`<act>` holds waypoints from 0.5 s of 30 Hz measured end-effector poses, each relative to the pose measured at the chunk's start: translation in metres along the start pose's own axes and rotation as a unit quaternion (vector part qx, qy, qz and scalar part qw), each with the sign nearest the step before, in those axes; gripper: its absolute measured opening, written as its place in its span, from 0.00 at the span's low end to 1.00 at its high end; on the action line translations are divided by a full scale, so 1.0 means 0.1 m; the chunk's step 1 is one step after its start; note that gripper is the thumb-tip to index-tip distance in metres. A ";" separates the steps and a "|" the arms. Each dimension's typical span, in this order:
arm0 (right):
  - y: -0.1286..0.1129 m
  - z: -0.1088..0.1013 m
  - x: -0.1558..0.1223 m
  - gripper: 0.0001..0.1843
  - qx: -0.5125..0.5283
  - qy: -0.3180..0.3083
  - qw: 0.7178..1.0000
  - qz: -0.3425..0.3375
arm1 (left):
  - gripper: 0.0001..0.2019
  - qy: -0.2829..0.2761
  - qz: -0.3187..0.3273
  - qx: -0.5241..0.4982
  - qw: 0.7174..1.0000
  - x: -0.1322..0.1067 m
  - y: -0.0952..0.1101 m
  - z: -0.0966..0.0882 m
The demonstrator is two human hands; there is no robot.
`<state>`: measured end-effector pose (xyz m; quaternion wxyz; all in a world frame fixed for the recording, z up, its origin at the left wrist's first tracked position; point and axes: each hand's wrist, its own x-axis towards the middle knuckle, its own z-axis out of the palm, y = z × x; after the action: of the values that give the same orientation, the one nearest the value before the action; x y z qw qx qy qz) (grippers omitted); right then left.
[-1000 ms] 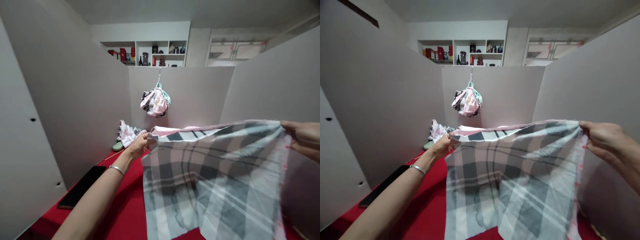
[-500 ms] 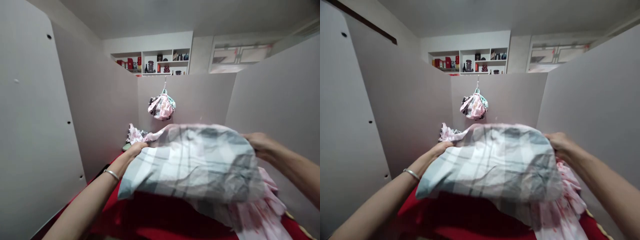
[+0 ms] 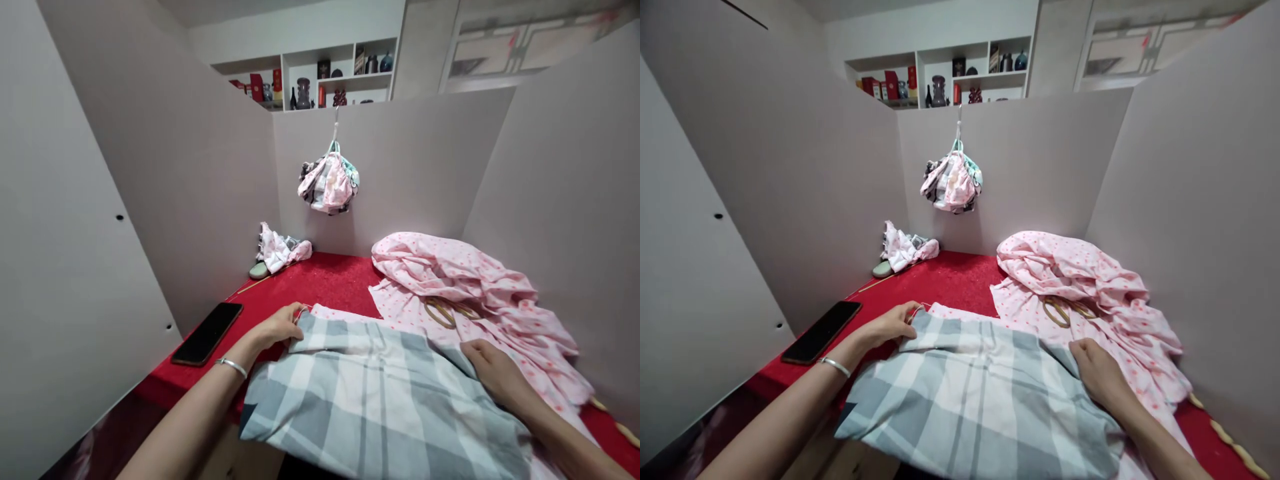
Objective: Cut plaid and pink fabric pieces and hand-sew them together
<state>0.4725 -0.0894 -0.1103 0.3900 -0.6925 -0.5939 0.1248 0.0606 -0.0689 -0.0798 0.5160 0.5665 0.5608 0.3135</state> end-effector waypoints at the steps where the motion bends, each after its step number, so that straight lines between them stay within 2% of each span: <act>1: 0.01 0.03 -0.03 0.16 -0.019 -0.022 1.000 -0.001 | 0.27 -0.009 -0.003 0.015 1.000 0.02 0.01 -0.01; 4: -0.01 0.07 -0.11 0.14 -0.074 -0.067 0.995 -0.007 | 0.23 -0.004 0.015 0.048 0.999 0.11 0.04 0.00; 9: -0.04 0.08 -0.17 0.13 -0.094 -0.081 0.992 -0.013 | 0.10 0.068 0.061 0.088 0.992 0.39 -0.03 0.03; 12: -0.02 0.08 -0.17 0.13 -0.091 -0.077 0.993 -0.010 | 0.09 0.084 0.074 0.101 0.989 0.55 -0.03 -0.03; 15: 0.00 0.09 -0.16 0.12 -0.086 -0.067 0.994 -0.006 | 0.09 0.073 0.092 0.106 0.987 0.68 0.01 -0.09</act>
<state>0.4626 -0.1002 -0.1205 0.2891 -0.7100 -0.6313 0.1175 0.0645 -0.0012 -0.0918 0.3800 0.6429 0.5723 0.3388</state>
